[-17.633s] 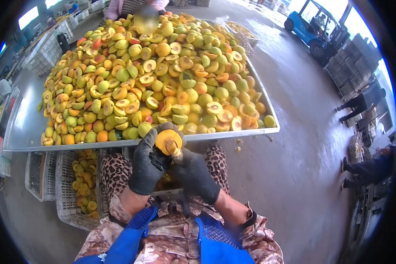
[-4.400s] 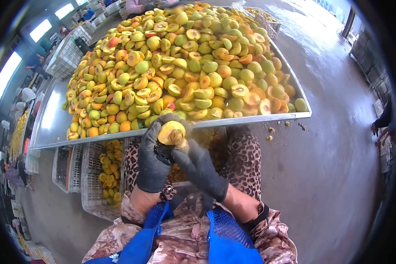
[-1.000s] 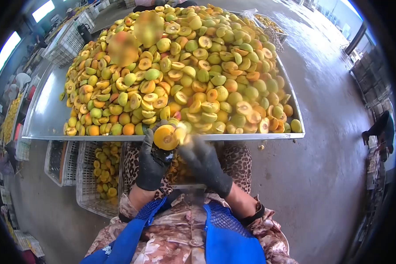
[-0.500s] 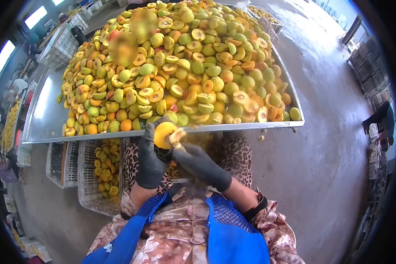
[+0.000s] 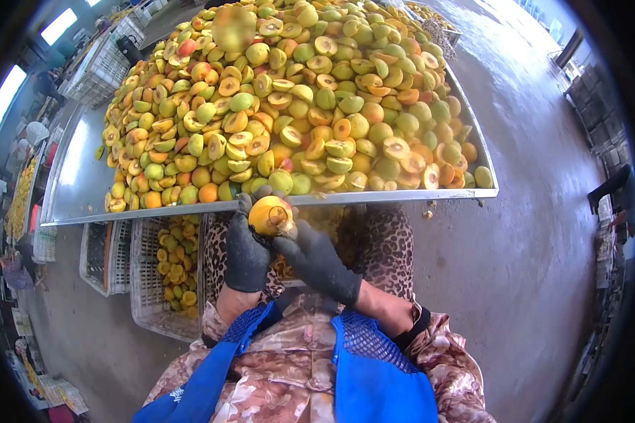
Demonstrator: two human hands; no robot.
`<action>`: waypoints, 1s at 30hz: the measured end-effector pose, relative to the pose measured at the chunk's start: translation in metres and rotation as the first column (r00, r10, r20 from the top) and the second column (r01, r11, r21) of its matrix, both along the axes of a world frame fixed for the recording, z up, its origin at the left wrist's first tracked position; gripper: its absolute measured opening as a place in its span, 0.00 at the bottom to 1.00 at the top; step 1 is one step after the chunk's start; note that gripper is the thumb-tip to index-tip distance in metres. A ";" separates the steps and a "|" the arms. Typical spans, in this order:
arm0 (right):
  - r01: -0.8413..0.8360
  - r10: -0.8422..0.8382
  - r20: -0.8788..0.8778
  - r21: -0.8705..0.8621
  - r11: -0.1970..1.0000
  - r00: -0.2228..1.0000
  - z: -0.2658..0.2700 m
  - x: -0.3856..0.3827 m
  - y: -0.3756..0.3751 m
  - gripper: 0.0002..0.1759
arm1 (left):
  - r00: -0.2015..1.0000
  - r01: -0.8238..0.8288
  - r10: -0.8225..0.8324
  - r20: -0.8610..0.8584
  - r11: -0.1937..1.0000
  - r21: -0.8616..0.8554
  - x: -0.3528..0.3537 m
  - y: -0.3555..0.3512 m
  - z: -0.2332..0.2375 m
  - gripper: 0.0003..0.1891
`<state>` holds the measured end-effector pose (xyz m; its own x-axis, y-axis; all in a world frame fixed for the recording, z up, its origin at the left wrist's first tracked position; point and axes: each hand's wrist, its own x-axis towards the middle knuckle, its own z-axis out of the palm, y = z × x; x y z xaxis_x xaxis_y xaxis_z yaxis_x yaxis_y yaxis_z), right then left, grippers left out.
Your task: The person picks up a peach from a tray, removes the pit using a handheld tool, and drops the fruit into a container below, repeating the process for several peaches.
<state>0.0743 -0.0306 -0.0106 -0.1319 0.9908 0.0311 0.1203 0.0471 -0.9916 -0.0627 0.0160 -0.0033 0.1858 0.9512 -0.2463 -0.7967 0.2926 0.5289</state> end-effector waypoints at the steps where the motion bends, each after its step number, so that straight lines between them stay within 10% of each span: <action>1: -0.004 0.004 -0.053 -0.004 1.000 0.999 0.006 -0.003 -0.005 0.19 | 1.000 -0.022 0.022 -0.019 0.999 -0.026 0.002 -0.002 0.005 0.27; 16: -0.084 0.087 -0.062 0.040 0.996 0.994 0.011 0.000 -0.012 0.21 | 0.998 -0.055 0.055 0.031 0.998 0.011 0.010 0.002 0.032 0.22; 25: -0.048 0.058 -0.044 0.204 0.978 0.997 -0.017 0.008 -0.002 0.28 | 0.948 -0.068 0.111 -0.299 0.986 0.150 0.024 0.004 0.036 0.26; 30: -0.093 0.046 0.254 0.175 0.980 0.966 -0.010 0.035 0.021 0.28 | 0.938 -0.037 0.141 -0.316 0.949 0.314 0.027 0.005 0.033 0.26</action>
<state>0.1090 -0.0096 -0.0210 -0.2273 0.9589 0.1697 0.3506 0.2432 -0.9044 -0.0360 0.0209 0.0299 0.0548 0.9983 0.0192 -0.5765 0.0159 0.8169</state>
